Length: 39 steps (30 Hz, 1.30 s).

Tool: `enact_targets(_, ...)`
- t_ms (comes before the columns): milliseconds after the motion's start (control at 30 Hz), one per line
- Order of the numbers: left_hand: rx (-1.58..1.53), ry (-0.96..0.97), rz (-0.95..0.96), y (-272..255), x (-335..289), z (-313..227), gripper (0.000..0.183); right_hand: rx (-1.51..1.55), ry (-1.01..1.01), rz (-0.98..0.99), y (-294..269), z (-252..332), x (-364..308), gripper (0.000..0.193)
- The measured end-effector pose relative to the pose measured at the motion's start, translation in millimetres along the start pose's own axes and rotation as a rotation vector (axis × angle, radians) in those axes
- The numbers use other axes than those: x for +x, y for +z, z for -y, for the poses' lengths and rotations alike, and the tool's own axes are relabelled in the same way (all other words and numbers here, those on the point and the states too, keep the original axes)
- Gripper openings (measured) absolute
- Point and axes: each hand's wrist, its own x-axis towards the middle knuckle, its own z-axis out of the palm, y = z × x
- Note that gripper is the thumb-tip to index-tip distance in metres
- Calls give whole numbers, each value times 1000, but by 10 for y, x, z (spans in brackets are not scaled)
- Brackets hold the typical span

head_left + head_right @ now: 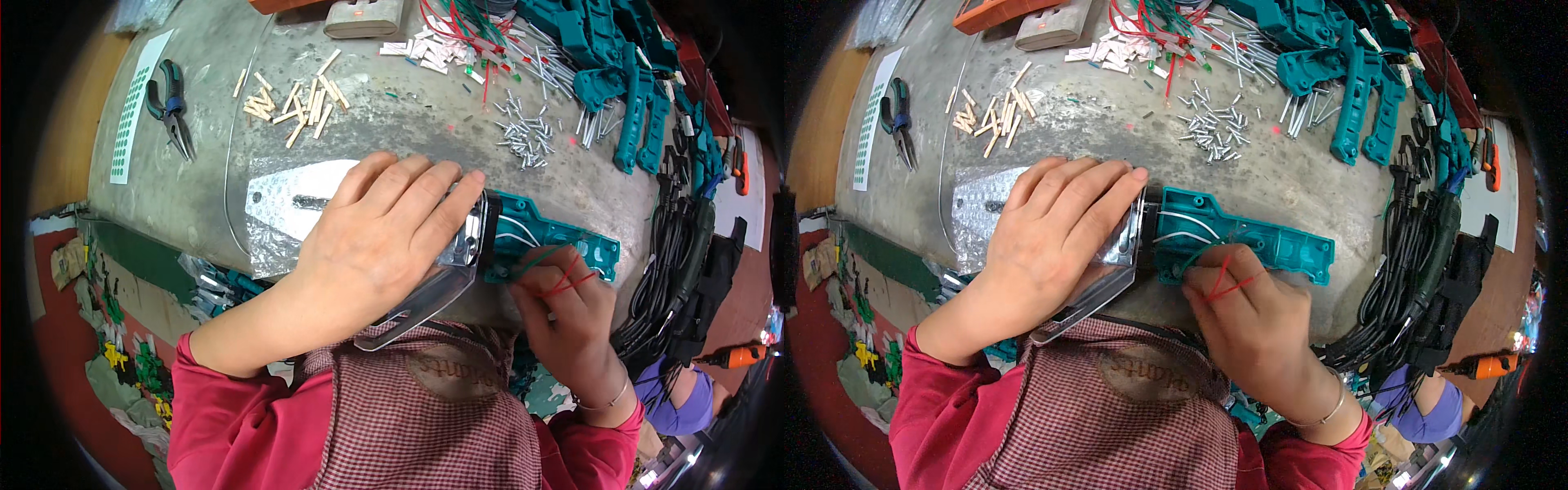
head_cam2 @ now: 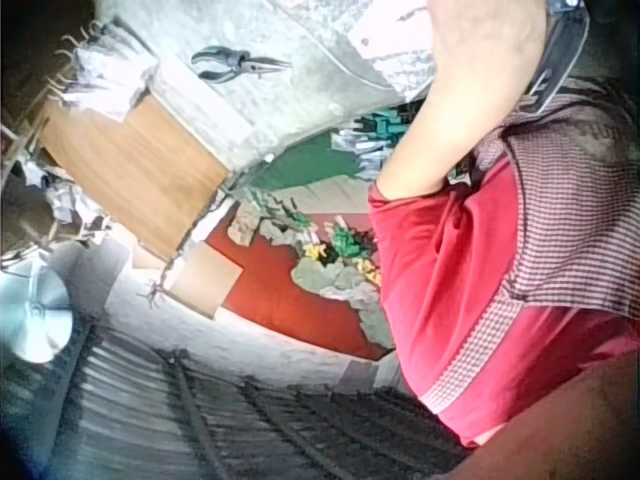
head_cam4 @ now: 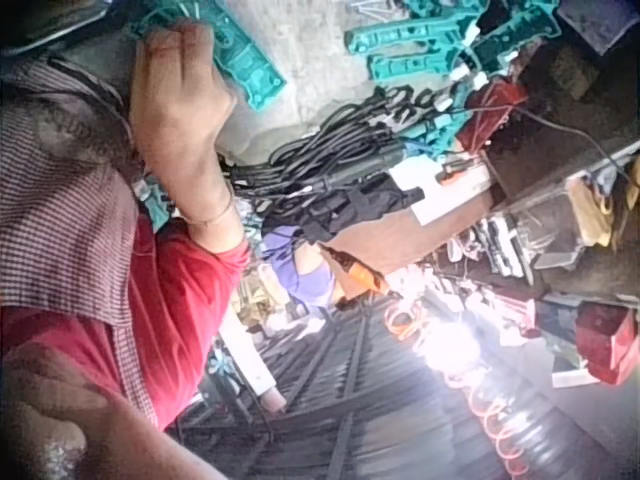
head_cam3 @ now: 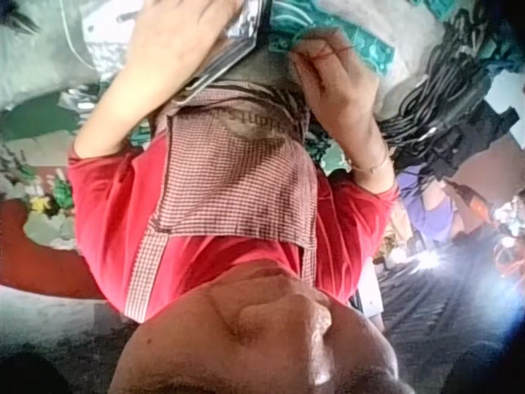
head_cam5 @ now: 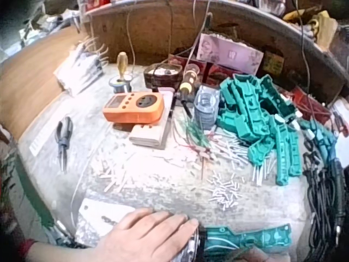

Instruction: The person assembles an electric saw by arranging wires inside the handle housing, soldering connections with a soldering iron, inserting internal components, and closing the housing parts together.

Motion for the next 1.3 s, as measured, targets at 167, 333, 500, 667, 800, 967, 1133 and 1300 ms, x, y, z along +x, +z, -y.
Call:
enact_targets(167, 5, 3, 11, -20, -7, 7, 65, 109, 177, 227, -186, 6, 201, 14)
enact_targets(333, -28, 7, 65, -64, -3, -22, 83, 139, 187, 183, -115, -46, 41, 14)
enact_targets(500, -187, 0, 123, -195, 51, 37, 83, 301, 99, -22, -46, -85, 15, 7)
enact_targets(667, -283, 35, 181, -240, 133, 144, 82, 510, 283, -731, -498, -136, -317, 22)
enact_targets(800, -227, 20, 68, -261, 128, 77, 83, 470, 247, -204, -342, -132, -665, 44)
enact_targets(967, -172, 174, -195, -237, 202, -97, 73, 1180, 481, -619, -92, -57, -353, 63)
enact_targets(1133, -266, 189, -29, -648, 227, -122, 73, 1697, -126, -785, -54, 94, 90, 37)
enact_targets(1300, -345, 232, 86, -760, 478, -441, 78, 1546, -325, -685, -138, 271, 185, 39)
